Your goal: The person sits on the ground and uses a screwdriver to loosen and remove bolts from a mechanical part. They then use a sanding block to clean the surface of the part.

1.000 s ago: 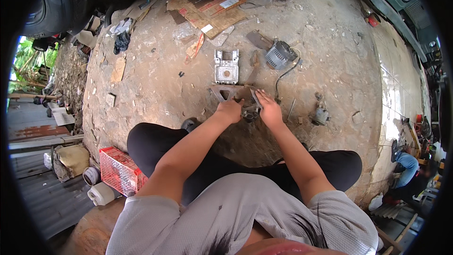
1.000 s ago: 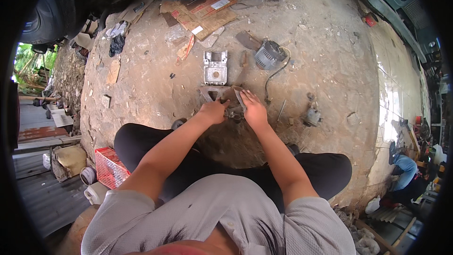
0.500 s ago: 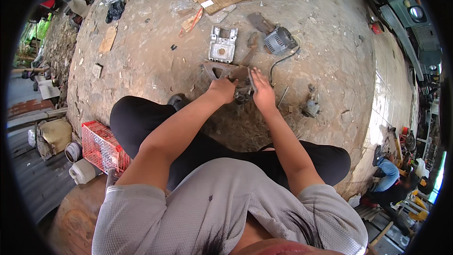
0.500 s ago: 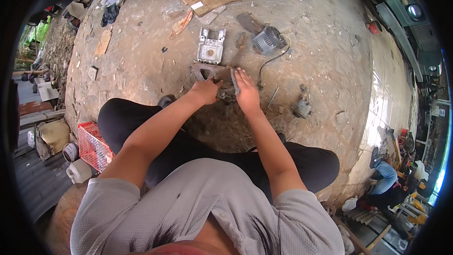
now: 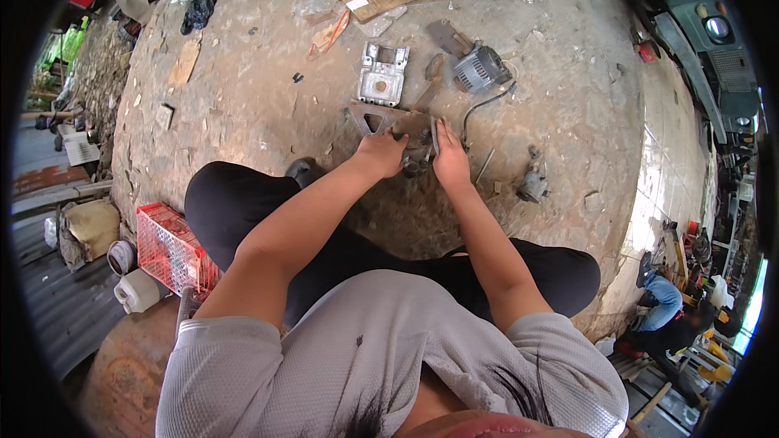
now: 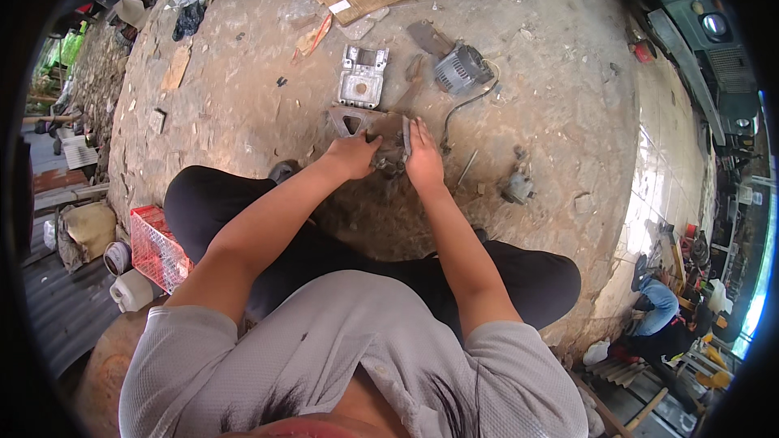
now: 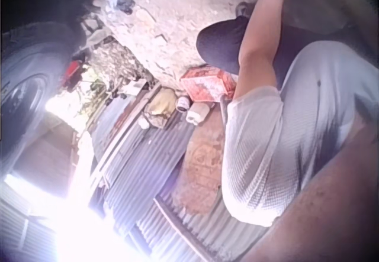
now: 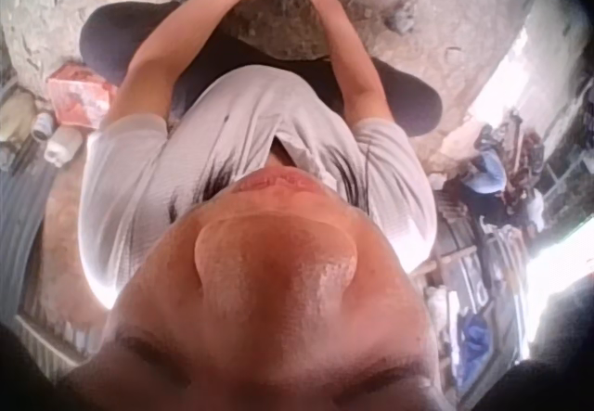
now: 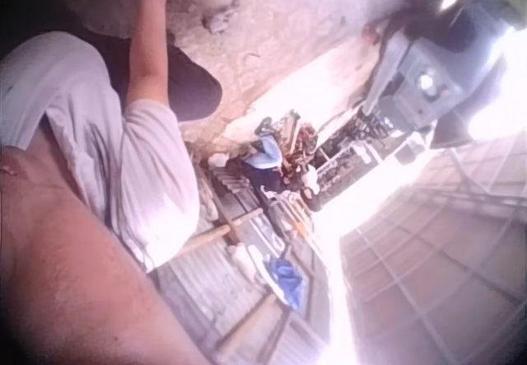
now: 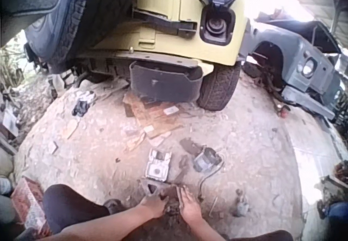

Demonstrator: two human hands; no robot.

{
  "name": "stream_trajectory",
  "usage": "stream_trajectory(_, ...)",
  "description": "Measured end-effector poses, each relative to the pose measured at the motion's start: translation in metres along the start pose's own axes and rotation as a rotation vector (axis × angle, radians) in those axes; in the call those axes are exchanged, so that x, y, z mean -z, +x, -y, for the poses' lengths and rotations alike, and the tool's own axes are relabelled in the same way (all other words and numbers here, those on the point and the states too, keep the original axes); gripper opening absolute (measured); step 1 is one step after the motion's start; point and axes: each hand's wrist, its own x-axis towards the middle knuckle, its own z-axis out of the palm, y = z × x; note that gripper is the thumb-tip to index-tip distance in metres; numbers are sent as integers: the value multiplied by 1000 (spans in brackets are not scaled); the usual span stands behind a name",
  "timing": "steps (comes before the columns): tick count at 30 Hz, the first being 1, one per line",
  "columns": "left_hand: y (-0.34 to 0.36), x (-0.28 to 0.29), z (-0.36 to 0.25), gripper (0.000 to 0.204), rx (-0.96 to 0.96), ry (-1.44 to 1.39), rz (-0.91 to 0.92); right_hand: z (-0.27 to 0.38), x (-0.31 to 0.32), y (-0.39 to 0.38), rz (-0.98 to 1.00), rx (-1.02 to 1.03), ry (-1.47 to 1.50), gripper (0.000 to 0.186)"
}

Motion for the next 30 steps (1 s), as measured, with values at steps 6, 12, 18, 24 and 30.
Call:
stream_trajectory(6,2,-5,2,86,-9,-10,1,-25,-26,-7,-23,-43,-42,73)
stream_trajectory(12,4,-7,4,83,-21,-9,-24,-18,-22,-15,59,-39,-61,78)
stream_trajectory(18,2,-1,0,83,-5,-25,-5,5,0,-12,-11,38,48,78)
stream_trajectory(24,2,-1,-3,88,8,-29,1,0,3,-6,-108,46,38,74)
stream_trajectory(30,1,-2,-2,86,12,-21,8,-23,-27,-9,-44,-49,44,76)
